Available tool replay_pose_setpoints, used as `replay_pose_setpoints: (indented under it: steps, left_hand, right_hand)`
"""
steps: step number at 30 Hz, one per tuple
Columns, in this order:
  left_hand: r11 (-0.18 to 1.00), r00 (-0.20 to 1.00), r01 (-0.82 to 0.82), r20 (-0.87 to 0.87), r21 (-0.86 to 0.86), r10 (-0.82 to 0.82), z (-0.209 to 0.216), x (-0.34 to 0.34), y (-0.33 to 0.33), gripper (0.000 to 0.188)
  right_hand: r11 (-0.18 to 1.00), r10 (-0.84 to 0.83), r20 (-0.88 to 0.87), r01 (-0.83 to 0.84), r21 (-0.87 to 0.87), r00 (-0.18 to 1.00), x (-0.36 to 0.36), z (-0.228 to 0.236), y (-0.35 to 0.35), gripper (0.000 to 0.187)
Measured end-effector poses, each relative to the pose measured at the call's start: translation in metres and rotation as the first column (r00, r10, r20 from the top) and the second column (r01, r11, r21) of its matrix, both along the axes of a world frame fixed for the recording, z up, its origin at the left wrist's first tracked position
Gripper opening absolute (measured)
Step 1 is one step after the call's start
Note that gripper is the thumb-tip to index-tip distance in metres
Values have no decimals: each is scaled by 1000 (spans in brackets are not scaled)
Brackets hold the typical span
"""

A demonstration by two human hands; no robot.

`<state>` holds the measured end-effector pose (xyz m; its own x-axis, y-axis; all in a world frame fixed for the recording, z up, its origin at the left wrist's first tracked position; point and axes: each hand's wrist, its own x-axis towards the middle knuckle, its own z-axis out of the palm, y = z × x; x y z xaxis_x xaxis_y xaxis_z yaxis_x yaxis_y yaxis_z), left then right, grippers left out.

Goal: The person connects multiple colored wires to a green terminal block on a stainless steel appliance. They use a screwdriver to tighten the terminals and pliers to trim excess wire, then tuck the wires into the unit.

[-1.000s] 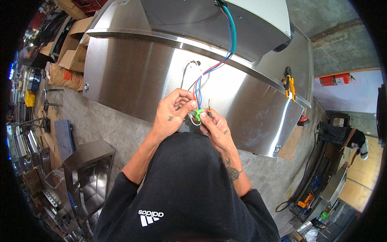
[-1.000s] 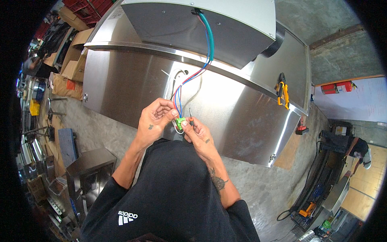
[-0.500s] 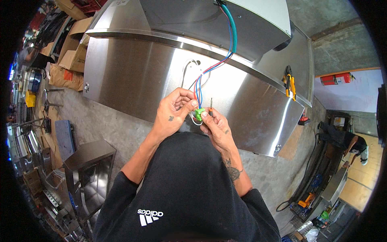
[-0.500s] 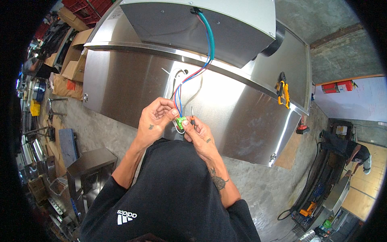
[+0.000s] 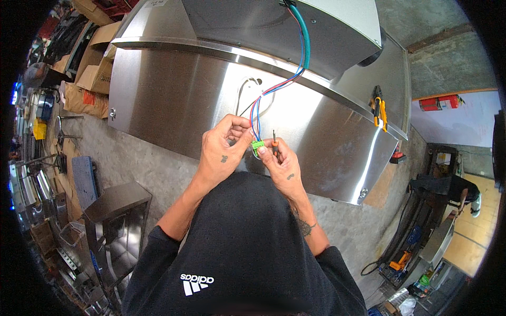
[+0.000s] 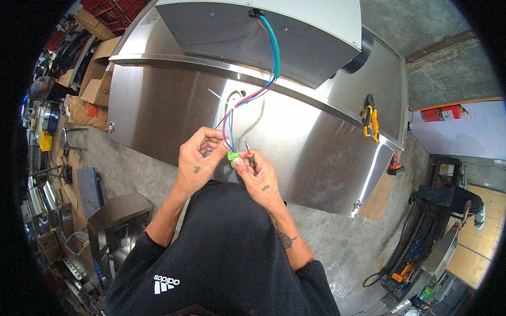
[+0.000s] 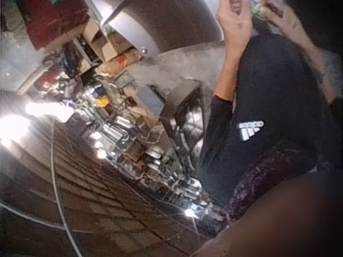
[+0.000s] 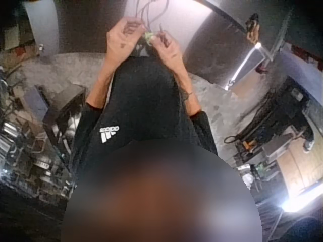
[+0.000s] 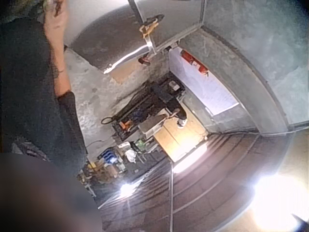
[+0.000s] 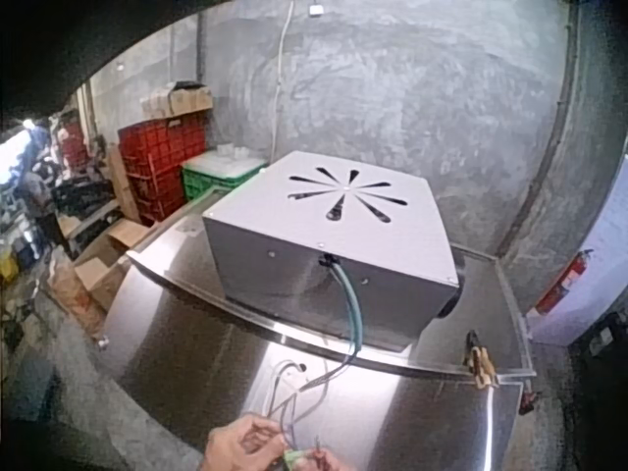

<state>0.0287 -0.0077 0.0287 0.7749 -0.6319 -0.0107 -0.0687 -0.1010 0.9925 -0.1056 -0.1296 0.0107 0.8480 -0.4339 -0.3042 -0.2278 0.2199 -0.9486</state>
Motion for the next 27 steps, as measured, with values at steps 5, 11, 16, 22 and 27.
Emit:
replay_pose_setpoints:
  steps: [5, 11, 16, 22, 27]
  left_hand:
    - [997, 999, -24, 26, 73, 22, 8, -1, 0, 13]
    - [996, 999, -43, 10, 77, 42, 10, -5, -1, 12]
    - [996, 997, -71, 43, 62, 68, 8, -6, -1, 12]
    - [992, 994, -96, 63, 85, 91, 8, -5, -2, 11]
    - [988, 988, -136, 89, 77, 129, 11, -8, -4, 12]
  right_hand:
    - [998, -1, -36, -1, -58, 999, 0, 0, 0, 22]
    - [994, -14, -65, 7, -106, 998, 2, 5, 2, 22]
    - [997, -66, 8, 67, -25, 998, 0, -9, 7, 21]
    - [998, -51, -5, 51, -29, 999, 1, 0, 7, 21]
    - [988, -66, -31, 60, -145, 997, 1, 3, 9, 18]
